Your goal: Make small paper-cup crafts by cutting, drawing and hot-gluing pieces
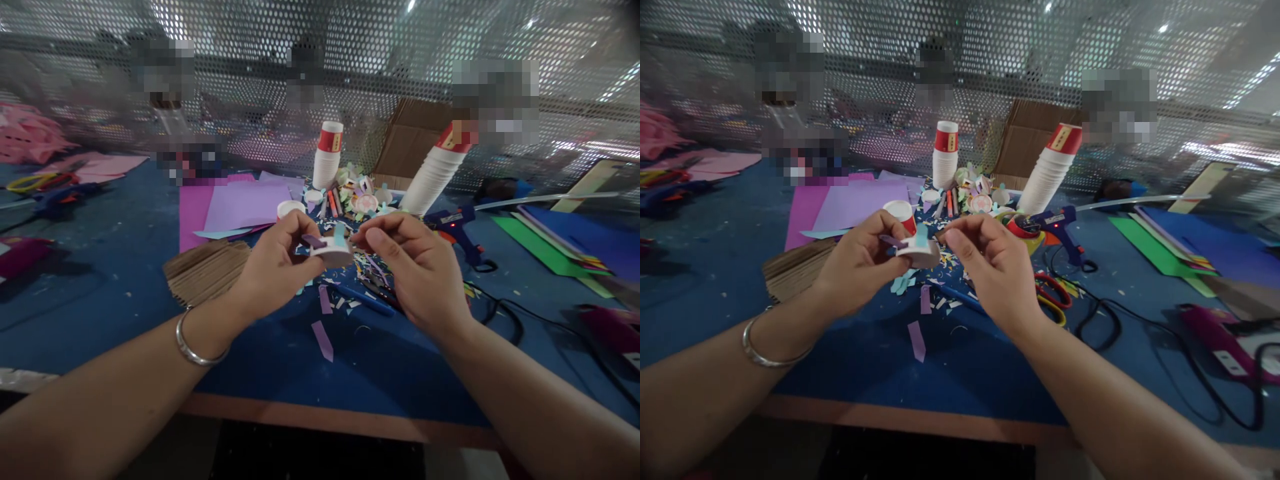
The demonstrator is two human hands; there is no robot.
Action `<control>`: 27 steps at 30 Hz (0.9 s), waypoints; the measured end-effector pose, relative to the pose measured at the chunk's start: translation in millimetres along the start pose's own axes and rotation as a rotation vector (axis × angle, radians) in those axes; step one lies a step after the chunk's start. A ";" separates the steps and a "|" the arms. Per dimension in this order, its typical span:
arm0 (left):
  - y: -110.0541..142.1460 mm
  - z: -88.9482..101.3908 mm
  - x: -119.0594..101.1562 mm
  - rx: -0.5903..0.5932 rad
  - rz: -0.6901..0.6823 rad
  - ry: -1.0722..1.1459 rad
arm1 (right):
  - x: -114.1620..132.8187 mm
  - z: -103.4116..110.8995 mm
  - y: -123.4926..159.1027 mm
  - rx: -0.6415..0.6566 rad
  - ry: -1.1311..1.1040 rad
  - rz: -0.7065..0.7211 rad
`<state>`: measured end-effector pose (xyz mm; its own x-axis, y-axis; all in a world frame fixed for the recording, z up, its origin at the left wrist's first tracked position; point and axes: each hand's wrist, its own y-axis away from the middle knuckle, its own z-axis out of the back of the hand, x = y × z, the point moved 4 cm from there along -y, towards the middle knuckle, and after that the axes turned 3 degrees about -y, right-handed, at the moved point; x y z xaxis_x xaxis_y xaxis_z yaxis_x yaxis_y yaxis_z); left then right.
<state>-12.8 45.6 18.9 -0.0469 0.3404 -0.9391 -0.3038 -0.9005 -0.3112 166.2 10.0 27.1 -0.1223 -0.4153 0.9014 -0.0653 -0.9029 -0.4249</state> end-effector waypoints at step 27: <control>-8.3 13.3 7.9 -0.241 -0.006 0.280 | -36.2 -77.2 14.2 0.646 0.843 0.522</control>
<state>-23.4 59.4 16.0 0.2265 0.2884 -0.9303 -0.0691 -0.9480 -0.3107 93.2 20.8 -18.0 -0.6163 -0.7645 0.1892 0.6692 -0.6350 -0.3860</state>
